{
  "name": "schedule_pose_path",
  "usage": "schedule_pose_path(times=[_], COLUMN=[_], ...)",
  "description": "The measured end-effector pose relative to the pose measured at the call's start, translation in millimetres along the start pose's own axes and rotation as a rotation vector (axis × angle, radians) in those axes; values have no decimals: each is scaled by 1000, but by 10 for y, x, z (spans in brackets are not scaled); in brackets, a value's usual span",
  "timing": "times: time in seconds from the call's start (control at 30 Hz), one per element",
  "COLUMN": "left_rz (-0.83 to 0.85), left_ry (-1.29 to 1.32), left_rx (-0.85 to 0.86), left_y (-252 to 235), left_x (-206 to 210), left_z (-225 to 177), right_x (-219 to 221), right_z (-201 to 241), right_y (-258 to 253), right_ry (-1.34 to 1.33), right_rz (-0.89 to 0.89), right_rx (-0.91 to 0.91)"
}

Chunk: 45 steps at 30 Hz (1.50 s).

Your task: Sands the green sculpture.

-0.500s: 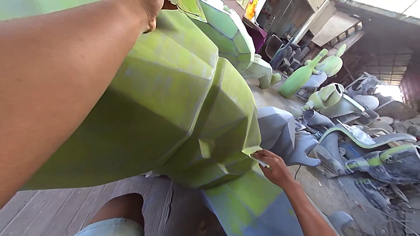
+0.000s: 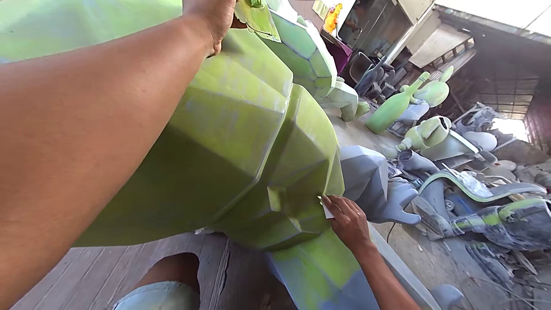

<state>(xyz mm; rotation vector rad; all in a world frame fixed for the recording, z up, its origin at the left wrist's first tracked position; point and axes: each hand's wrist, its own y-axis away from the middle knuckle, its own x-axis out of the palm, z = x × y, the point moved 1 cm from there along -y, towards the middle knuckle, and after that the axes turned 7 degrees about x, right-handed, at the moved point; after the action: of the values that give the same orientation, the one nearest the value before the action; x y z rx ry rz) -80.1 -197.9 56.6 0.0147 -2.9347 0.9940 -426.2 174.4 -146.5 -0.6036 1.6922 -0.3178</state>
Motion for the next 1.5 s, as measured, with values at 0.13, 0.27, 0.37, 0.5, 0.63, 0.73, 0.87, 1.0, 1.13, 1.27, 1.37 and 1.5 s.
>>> schedule_pose_path(times=[0.13, 0.27, 0.37, 0.5, 0.63, 0.73, 0.87, 1.0, 1.13, 1.27, 1.37, 1.5], left_rz=[-2, 46, 69, 76, 32, 1, -45, -50, -59, -62, -55, -47], left_ry=[-39, -87, -79, -77, 8, 6, 48, 106, 122, 136, 161, 173], left_rx=[-21, -95, -146, -131, -7, -3, 31, 17, 15, 19, 25, 20], left_y=[6, 90, 167, 180, 80, 45, -19, -35, -20, 33, 44, 42], left_x=[0, 5, 16, 7, 2, 0, -9, -28, -32, -18, -7, -19], left_z=[12, -40, -128, -151, -55, -52, -18, 21, 30, -3, -26, -29], right_x=[108, 53, -75, -196, -196, -174, -64, 135, 130, 1, -78, -110], right_z=[91, 171, 163, 73, -49, -206, -566, -651, -644, -759, -876, -653], right_y=[41, 41, -15, 32, 163, 187, 82, -34, -62, -16, 71, 23], right_ry=[54, 57, 12, 0, 6, -106, -527, -670, -610, -453, -307, -170], right_rz=[88, 227, 355, 416, 345, 299, 144, 236, 378, 477, 359, 47], right_rx=[-3, 3, 12, -49, -148, -151, 101, 130, 59, -13, -135, -266])
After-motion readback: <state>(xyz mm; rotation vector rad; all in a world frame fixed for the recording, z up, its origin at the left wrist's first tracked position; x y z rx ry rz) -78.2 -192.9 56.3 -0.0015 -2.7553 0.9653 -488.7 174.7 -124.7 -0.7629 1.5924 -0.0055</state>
